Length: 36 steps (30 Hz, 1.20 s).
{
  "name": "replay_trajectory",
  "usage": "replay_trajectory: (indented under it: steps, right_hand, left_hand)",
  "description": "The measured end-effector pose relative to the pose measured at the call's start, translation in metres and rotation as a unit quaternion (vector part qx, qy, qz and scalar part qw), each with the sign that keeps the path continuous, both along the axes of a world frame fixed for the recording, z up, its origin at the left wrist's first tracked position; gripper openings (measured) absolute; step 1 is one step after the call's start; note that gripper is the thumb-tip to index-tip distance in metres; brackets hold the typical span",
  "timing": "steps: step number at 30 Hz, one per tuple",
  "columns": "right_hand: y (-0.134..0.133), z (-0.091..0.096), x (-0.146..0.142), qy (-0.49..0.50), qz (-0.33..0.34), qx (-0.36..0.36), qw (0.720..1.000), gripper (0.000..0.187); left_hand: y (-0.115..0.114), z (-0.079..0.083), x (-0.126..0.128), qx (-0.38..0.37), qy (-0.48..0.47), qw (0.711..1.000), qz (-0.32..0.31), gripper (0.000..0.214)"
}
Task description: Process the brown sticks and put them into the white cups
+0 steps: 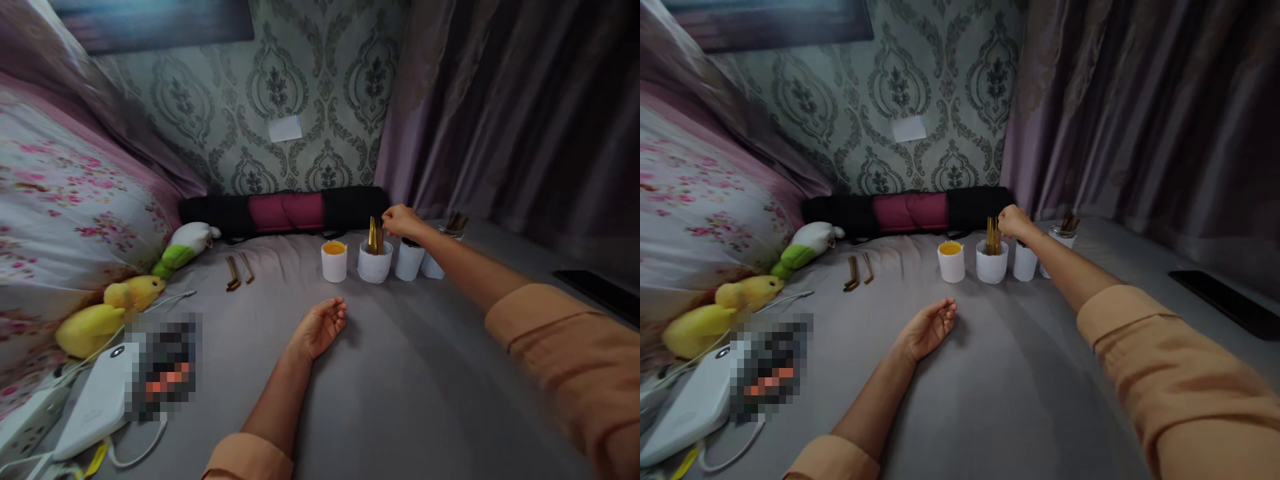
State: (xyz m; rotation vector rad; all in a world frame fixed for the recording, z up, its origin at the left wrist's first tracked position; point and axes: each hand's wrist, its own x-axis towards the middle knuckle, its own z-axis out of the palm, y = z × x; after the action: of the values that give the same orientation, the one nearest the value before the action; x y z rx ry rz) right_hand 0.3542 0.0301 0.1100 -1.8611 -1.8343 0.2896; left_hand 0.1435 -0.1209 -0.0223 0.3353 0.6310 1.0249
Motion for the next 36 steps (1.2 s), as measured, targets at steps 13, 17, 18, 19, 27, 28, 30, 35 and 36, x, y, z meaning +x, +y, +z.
replay_trajectory:
  steps: [13,17,18,19,27,28,30,35,36]
  right_hand:
    - [0.0005,-0.0029,-0.0035,0.006,-0.004,-0.033,0.999,0.018]
    - [0.0045,-0.0062,-0.0025,0.030,-0.007,-0.032,0.999,0.019]
    - [0.0051,-0.0066,-0.0022,0.032,-0.005,-0.032,0.999,0.018]
    - [0.0054,-0.0069,-0.0019,0.033,-0.002,-0.032,0.999,0.018]
    - [0.0048,-0.0067,-0.0010,0.026,-0.007,-0.032,0.999,0.018]
    - [0.0048,-0.0066,-0.0010,0.028,-0.011,-0.032,0.999,0.018]
    - [0.0043,-0.0059,-0.0012,0.027,-0.015,-0.033,0.999,0.018]
    - [0.0001,-0.0023,-0.0027,0.012,-0.016,-0.014,1.000,0.019]
    - [-0.0010,-0.0015,-0.0030,0.010,-0.019,-0.009,1.000,0.019]
  left_hand:
    - [-0.0005,0.0015,0.0006,-0.005,0.003,1.000,-0.002,0.008]
    - [0.0005,-0.0001,-0.0001,0.002,-0.001,1.000,-0.003,0.009]
    - [0.0007,-0.0003,-0.0001,0.002,-0.001,1.000,-0.003,0.009]
    - [0.0008,-0.0003,-0.0001,0.003,-0.001,1.000,-0.003,0.009]
    - [0.0003,-0.0001,-0.0004,0.000,0.001,1.000,-0.003,0.008]
    - [0.0002,-0.0001,-0.0006,-0.001,0.001,1.000,-0.003,0.008]
    - [0.0001,0.0002,-0.0008,-0.001,0.000,1.000,-0.003,0.008]
    - [0.0001,0.0016,-0.0011,-0.001,0.000,1.000,-0.001,0.008]
    - [0.0002,0.0018,-0.0013,-0.002,0.001,1.000,-0.001,0.008]
